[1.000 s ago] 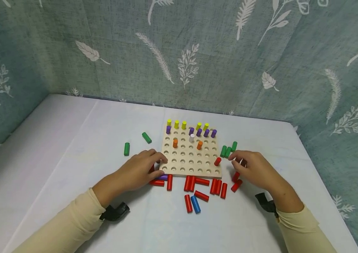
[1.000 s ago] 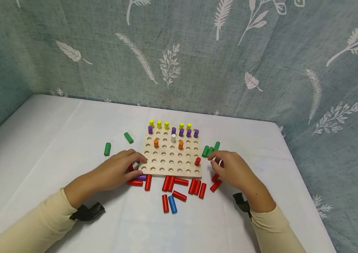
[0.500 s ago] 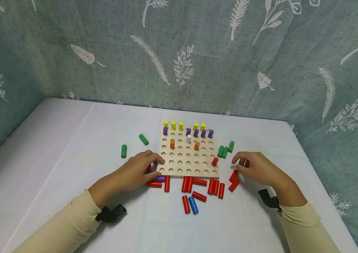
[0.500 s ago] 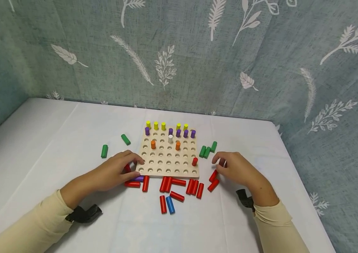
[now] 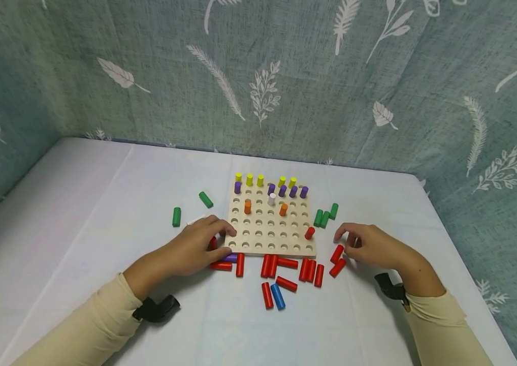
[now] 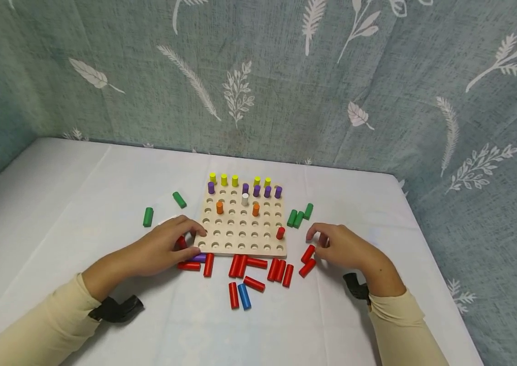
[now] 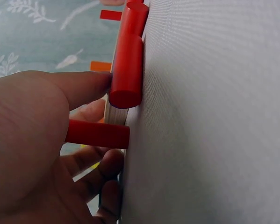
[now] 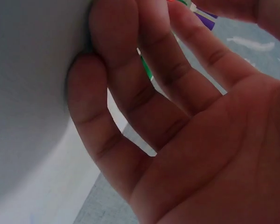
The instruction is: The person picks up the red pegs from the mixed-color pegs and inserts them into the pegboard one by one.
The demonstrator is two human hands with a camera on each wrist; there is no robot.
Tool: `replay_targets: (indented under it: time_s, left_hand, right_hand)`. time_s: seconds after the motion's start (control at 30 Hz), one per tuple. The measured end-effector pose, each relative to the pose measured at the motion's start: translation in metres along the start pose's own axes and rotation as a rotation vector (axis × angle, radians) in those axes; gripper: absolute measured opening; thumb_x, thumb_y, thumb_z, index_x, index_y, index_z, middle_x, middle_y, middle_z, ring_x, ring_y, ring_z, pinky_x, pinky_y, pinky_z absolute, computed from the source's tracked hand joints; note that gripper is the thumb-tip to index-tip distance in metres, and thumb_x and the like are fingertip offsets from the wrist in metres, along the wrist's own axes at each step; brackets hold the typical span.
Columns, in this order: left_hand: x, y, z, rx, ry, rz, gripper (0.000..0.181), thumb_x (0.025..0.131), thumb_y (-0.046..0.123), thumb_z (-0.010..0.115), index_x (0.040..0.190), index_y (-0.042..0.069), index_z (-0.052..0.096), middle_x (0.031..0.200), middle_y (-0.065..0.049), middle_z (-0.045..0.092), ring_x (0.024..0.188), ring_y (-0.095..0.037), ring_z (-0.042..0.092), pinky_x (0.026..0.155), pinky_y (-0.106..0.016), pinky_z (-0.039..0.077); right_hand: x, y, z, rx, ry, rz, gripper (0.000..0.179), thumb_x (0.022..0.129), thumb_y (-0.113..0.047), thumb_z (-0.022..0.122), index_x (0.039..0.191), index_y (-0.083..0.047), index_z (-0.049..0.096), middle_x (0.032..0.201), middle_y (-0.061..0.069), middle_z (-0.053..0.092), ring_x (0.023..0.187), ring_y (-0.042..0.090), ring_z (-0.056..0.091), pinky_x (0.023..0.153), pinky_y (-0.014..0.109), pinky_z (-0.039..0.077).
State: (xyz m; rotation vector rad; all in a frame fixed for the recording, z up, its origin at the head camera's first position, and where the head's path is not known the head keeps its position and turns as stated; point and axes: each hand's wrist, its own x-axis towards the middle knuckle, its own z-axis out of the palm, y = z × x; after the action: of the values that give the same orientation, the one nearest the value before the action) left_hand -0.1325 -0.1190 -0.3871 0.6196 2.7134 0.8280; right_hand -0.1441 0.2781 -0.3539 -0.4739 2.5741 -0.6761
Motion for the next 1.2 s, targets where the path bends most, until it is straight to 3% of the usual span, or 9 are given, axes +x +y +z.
replay_targets:
  time_s: [0.3, 0.5, 1.2]
  left_hand:
    - [-0.0010, 0.0009, 0.0008, -0.008, -0.019, -0.015, 0.034, 0.090, 0.030, 0.075, 0.121, 0.026, 0.060, 0.114, 0.003, 0.059, 0.107, -0.019, 0.052, 0.090, -0.038, 0.053]
    - [0.0006, 0.0015, -0.0013, -0.001, 0.001, -0.006, 0.031, 0.092, 0.029, 0.073, 0.120, 0.026, 0.061, 0.111, 0.003, 0.059, 0.106, -0.019, 0.052, 0.091, -0.040, 0.053]
    - [0.0032, -0.0018, -0.0011, -0.020, -0.020, -0.014, 0.036, 0.089, 0.030, 0.076, 0.121, 0.026, 0.060, 0.112, 0.002, 0.059, 0.105, -0.018, 0.053, 0.088, -0.035, 0.054]
  right_hand:
    - [0.0014, 0.0029, 0.0048, 0.000, -0.022, 0.021, 0.028, 0.088, -0.005, 0.066, 0.115, -0.014, 0.064, 0.086, 0.001, 0.062, 0.074, 0.016, 0.055, 0.062, 0.028, 0.052]
    - [0.0028, 0.0015, 0.0047, -0.013, -0.009, 0.032, 0.028, 0.088, -0.005, 0.068, 0.113, -0.016, 0.065, 0.087, 0.001, 0.062, 0.076, 0.017, 0.055, 0.062, 0.027, 0.053]
    - [0.0087, -0.0001, 0.0053, -0.027, -0.008, 0.057, 0.019, 0.086, -0.011, 0.077, 0.103, -0.014, 0.069, 0.088, 0.000, 0.064, 0.080, 0.017, 0.056, 0.066, 0.026, 0.053]
